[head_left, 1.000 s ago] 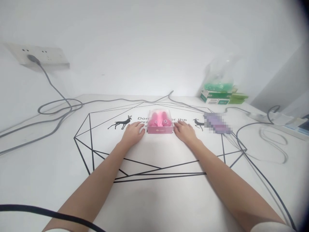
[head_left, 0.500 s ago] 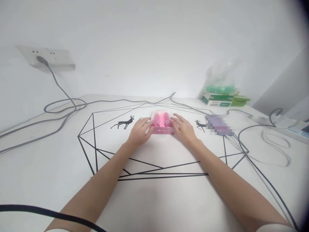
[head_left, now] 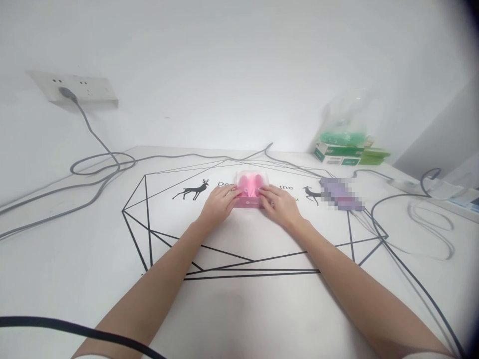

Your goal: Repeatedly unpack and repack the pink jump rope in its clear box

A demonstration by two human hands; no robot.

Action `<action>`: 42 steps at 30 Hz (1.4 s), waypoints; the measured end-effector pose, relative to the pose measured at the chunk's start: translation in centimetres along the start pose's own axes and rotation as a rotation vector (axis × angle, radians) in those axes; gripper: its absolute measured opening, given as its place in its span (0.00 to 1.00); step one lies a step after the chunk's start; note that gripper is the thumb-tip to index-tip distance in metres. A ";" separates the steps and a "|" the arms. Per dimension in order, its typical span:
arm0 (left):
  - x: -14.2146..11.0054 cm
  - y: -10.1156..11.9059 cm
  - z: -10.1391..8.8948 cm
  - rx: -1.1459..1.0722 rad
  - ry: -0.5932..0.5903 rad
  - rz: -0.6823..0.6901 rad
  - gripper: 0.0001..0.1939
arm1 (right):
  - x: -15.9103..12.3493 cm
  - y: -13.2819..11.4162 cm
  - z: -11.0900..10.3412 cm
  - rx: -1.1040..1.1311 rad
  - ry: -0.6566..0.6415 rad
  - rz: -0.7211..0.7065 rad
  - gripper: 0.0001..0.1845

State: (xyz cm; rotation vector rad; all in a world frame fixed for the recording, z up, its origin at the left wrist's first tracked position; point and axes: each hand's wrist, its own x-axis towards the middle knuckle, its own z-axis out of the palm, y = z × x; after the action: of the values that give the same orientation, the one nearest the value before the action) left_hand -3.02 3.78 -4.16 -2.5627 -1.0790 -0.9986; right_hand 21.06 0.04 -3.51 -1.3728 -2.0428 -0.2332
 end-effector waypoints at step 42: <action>6.5 3.0 -2.0 -0.062 -0.467 -0.068 0.17 | 6.3 4.2 -0.6 -0.022 -0.268 0.092 0.19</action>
State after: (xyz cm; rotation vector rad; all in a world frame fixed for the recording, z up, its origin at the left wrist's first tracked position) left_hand 1.31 4.50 1.84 -2.9098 -1.2615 -0.4546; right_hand 23.51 6.36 -0.04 -1.5782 -2.1899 -0.0328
